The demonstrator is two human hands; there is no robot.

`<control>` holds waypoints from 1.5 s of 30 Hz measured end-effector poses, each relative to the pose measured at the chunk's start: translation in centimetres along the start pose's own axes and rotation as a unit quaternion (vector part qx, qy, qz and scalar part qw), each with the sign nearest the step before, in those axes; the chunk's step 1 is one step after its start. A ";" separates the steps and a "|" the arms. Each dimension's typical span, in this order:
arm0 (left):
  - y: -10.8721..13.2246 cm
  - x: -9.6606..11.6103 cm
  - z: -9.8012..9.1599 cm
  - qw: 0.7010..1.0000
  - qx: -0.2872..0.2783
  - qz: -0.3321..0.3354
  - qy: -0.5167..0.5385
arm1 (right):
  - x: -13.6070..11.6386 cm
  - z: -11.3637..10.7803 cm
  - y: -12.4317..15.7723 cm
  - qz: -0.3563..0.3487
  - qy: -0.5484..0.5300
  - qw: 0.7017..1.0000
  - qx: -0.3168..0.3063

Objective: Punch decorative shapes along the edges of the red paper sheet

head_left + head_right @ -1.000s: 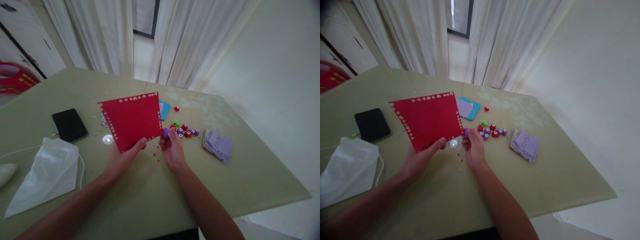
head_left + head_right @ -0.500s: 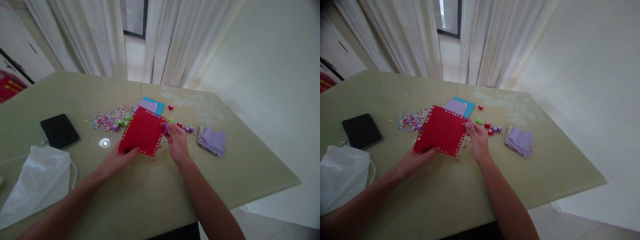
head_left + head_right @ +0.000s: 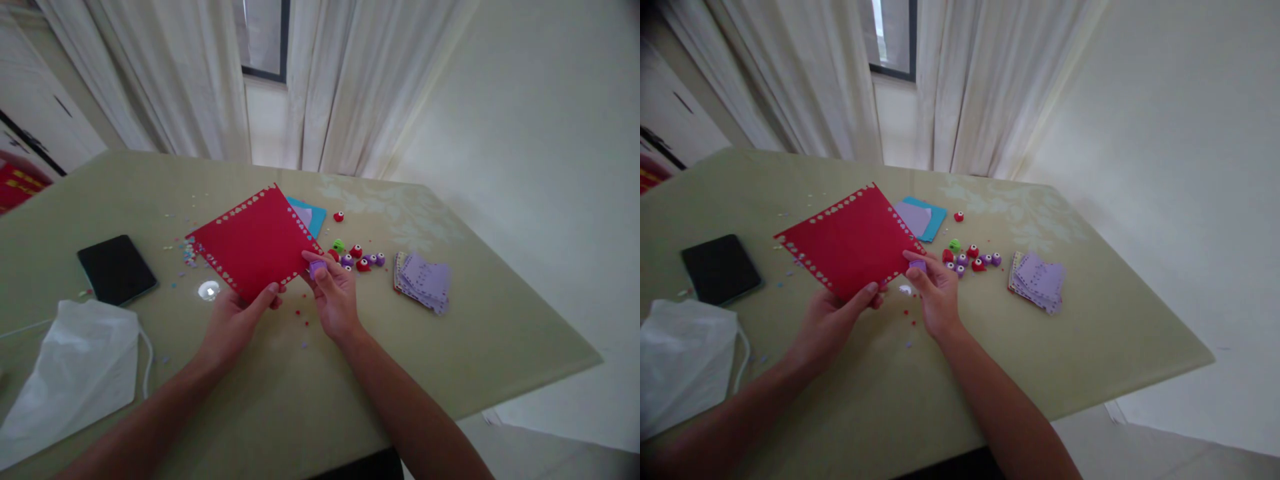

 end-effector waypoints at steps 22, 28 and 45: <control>-0.3 0.4 -1.2 0.996 0.073 0.032 -0.048 | -0.2 0.3 0.2 0.012 -0.015 1.000 -0.019; -0.3 0.2 -1.2 0.994 0.101 0.027 0.004 | -0.7 -0.1 -0.3 0.010 -0.028 0.999 0.039; -0.4 0.2 -0.9 0.997 0.064 0.032 0.029 | 1.7 0.9 1.0 0.165 0.093 0.972 -0.139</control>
Point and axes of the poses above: each hand's wrist, its own y-axis away from the middle knuckle, its own z-axis out of the palm, x = y × z, the point moved 3 cm from there along -y, towards the middle knuckle, and after that the axes turned 4 degrees about -y, right-handed, at the moved point
